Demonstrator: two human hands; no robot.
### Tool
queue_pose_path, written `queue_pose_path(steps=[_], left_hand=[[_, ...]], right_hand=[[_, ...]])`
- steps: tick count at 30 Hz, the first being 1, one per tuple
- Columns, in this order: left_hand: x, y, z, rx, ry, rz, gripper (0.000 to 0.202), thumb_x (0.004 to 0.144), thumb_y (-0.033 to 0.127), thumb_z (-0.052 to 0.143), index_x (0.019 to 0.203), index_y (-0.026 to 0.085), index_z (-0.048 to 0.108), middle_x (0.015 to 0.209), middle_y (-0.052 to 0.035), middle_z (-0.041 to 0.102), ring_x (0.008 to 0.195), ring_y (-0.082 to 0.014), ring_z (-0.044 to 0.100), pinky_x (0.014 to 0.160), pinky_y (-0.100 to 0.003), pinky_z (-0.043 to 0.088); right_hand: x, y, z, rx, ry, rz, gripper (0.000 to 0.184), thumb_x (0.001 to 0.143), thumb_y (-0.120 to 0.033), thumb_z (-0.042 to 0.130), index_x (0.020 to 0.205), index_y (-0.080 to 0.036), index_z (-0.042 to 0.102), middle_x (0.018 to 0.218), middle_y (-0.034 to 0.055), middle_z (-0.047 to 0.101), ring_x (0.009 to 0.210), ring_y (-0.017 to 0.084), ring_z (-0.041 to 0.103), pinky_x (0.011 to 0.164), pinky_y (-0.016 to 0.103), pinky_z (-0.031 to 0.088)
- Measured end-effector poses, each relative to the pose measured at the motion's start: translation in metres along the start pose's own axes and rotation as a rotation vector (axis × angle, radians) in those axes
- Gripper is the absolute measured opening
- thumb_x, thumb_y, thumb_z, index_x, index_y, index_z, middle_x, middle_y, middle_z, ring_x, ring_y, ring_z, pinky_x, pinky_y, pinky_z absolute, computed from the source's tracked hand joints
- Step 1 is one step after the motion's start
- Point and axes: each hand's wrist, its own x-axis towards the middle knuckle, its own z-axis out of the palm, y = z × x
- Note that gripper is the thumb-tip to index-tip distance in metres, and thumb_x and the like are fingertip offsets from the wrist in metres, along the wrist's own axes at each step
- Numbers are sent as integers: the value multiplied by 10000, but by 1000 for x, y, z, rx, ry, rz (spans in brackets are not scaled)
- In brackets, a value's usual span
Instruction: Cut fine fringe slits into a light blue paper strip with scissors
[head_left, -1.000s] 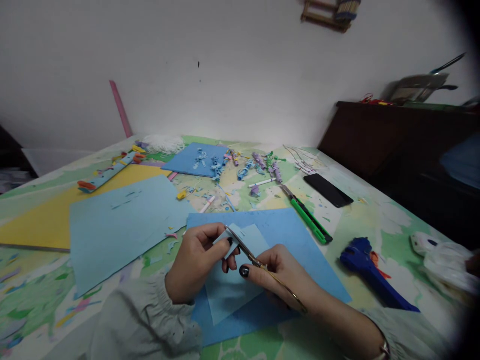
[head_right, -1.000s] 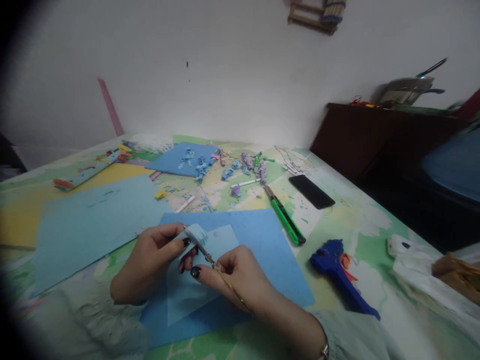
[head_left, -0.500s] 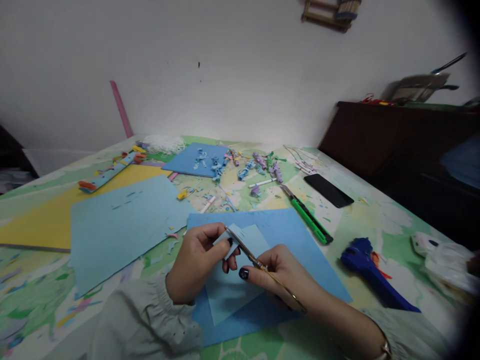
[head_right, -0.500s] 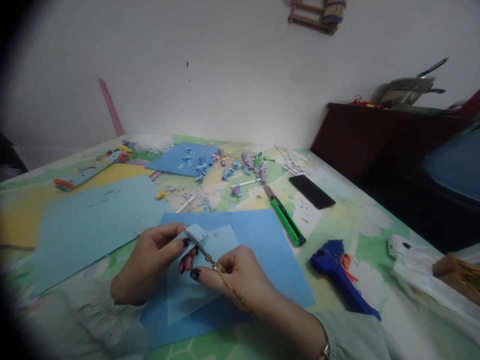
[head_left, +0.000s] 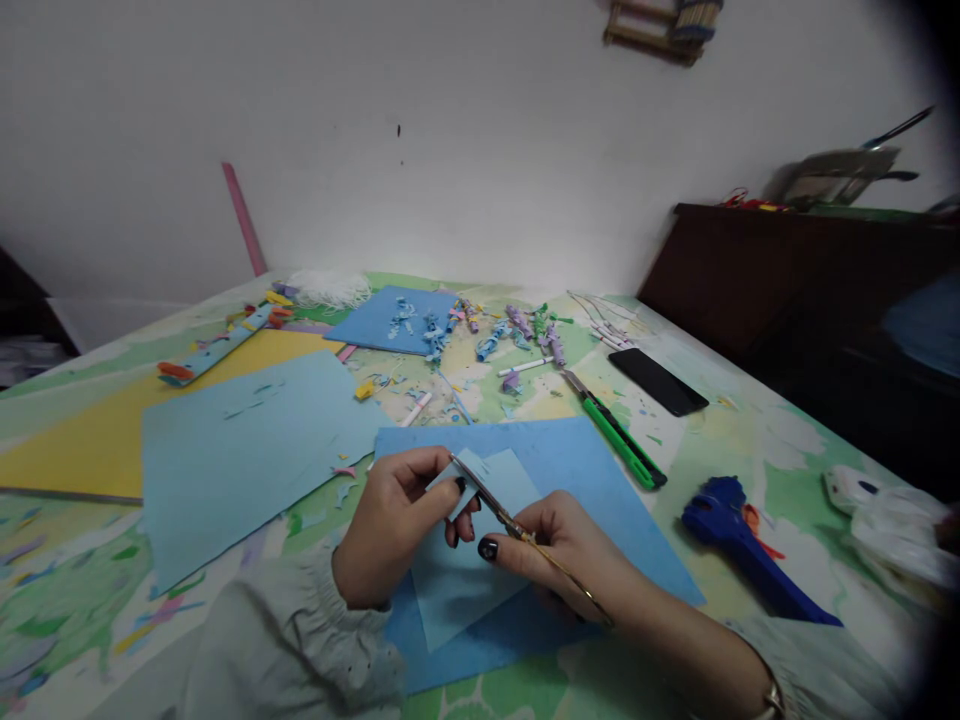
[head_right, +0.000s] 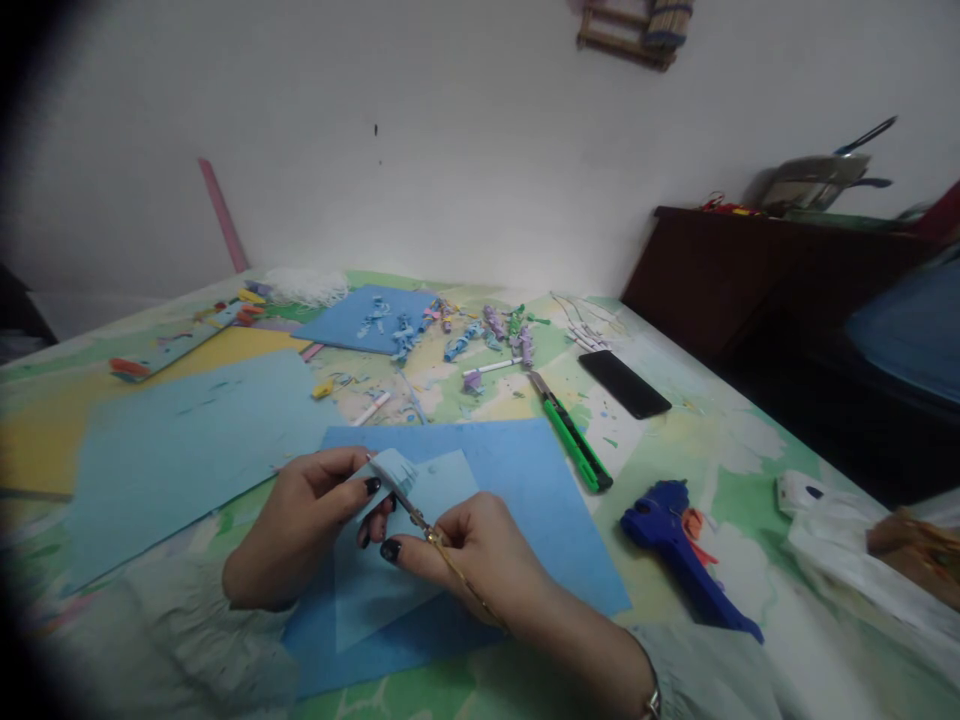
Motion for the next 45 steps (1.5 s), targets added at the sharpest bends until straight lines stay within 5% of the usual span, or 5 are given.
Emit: queue_pose_path(steps=[34, 45], left_hand=[[0, -6, -3, -70, -26, 0, 171, 757, 159, 518, 597, 148, 577, 501, 8, 593, 445, -103, 532, 435, -205, 413], [1, 0, 0, -11, 34, 17, 150, 732, 147, 520, 589, 137, 565, 452, 10, 595, 409, -91, 512, 424, -194, 404]], right_hand=[[0, -1, 1, -14, 11, -14, 478, 714, -487, 569, 445, -181, 320, 379, -88, 195, 357, 34, 175, 359, 207, 106], [-5, 3, -3, 109, -88, -72, 486, 757, -553, 525, 493, -172, 380, 376, -64, 349, 329, 44, 292, 326, 187, 186]])
